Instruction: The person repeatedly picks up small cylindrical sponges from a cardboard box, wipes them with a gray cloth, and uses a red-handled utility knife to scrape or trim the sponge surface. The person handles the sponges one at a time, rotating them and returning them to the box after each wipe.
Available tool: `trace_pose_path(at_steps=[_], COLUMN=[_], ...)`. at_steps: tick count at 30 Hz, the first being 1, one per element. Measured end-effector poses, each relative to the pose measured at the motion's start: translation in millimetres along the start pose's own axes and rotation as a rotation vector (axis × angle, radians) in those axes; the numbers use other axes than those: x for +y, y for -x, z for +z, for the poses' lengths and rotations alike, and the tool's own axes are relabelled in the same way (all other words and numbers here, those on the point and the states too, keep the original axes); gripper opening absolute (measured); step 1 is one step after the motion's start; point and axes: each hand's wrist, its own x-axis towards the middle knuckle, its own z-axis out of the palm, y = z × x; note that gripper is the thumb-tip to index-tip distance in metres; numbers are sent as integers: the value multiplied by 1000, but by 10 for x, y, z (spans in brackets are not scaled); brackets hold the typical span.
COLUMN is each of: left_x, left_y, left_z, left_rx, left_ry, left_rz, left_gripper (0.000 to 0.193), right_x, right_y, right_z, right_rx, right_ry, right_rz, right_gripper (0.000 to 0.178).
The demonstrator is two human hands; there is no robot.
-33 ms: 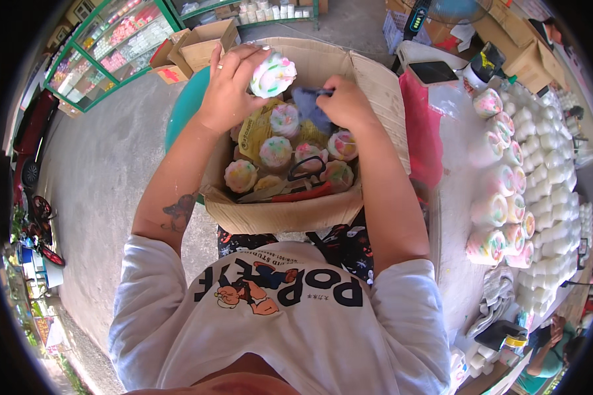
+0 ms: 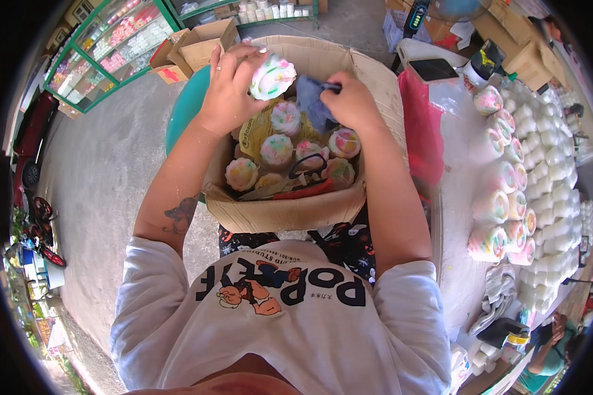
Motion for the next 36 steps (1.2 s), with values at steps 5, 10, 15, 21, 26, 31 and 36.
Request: trace_pose_path(at_steps=[5,10,15,21,26,31,36], left_x=[397,566,639,432,501,502,436], left_y=[102,238,399,378,357,377,407], left_z=[-78,27,167,6,110,127,113], left_rx=[28,-164,16,134,164,173,165], left_ry=[488,710,377,282,433,423,475], left_rz=[-409,-366,-347,-331,-264,-279,-312], left_gripper=[78,71,73,71,71,70,72], right_x=[-52,-550,-383,-189,-531,-564,-659], right_y=[385,620,327,383,454,552,669], right_z=[-121,257,423,12,73,444,-72], right_rx=[299,484,474,100,440,430,-203], right_ry=[-1021,-13,57,257,-230,-43,-40], right_rz=[-3,-694,-466,-42,-416,-676,-142], right_gripper=[21,25,22,20,22,17,27])
